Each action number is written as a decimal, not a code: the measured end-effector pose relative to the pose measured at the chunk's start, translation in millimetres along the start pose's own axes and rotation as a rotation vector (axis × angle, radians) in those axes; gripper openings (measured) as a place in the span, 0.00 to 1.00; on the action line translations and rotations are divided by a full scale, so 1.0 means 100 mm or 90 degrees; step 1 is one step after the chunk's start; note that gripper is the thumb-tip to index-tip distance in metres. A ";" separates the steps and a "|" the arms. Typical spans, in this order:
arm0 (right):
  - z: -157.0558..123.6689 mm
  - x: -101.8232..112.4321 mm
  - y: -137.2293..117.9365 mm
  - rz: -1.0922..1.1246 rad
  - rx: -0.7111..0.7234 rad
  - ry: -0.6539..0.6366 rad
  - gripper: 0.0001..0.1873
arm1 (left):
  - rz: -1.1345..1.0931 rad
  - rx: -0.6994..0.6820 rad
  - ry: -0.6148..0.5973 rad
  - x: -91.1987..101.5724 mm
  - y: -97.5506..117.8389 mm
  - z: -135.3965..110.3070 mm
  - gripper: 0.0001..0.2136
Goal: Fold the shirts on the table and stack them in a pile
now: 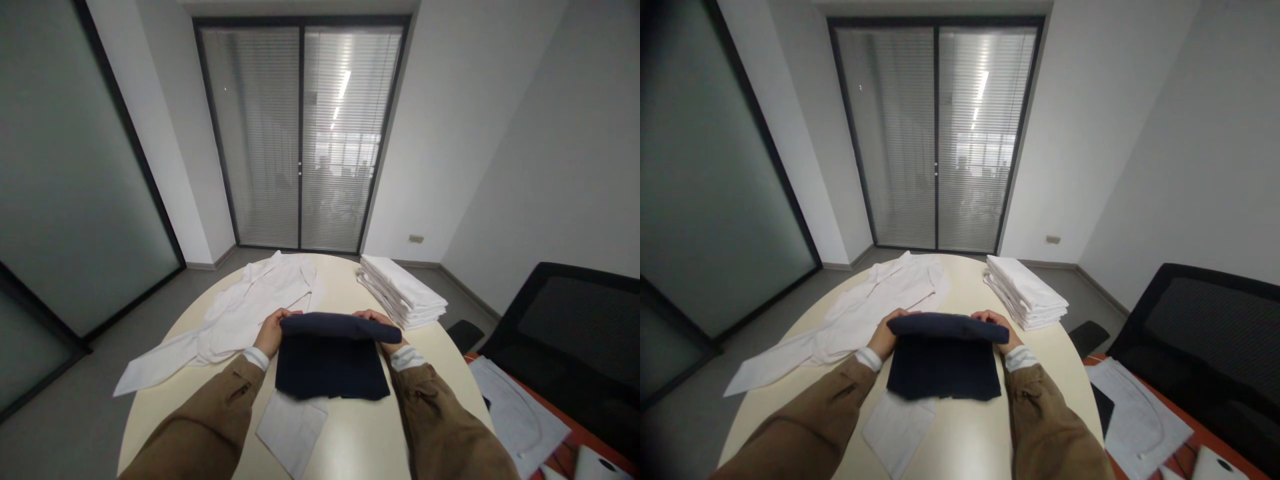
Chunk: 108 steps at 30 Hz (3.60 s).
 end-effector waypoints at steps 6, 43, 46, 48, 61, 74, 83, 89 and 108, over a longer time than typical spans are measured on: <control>-0.02 -0.06 -0.03 0.019 0.015 -0.003 0.22 | 0.004 -0.007 -0.010 0.04 -0.13 0.01 0.09; -0.29 -0.10 -0.63 -0.423 0.204 -0.024 0.15 | 0.494 -0.209 0.109 -0.09 0.64 -0.30 0.17; -0.45 -0.63 -0.90 -0.460 0.271 -0.120 0.22 | 0.617 -0.295 -0.057 -0.58 0.78 -0.53 0.22; -0.58 -1.04 -0.93 -0.517 0.275 -0.201 0.29 | 0.698 -0.266 -0.165 -0.80 0.63 -0.63 0.27; -0.61 -1.12 -0.22 -0.760 -0.046 -0.238 0.58 | 0.834 -0.058 -0.234 -0.60 0.03 -0.55 0.32; -0.35 -0.48 -0.13 -0.694 -0.010 -0.009 0.30 | 0.796 -0.005 0.021 -0.06 0.10 -0.27 0.33; -0.25 -0.35 -0.19 -0.447 0.086 0.006 0.23 | 0.612 -0.016 0.110 0.14 0.07 -0.18 0.26; -0.22 -0.18 -0.28 -0.240 0.094 0.075 0.37 | 0.157 -0.037 0.068 0.08 0.09 -0.12 0.29; -0.27 -0.11 -0.16 0.072 -0.028 0.110 0.27 | -0.092 0.075 -0.078 -0.35 -0.04 -0.29 0.33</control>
Point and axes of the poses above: each hand's wrist, its own z-axis towards the middle knuckle, its own x-axis out of the back of the hand, y = z × x, the point moved 10 cm from there along z, towards the middle knuckle
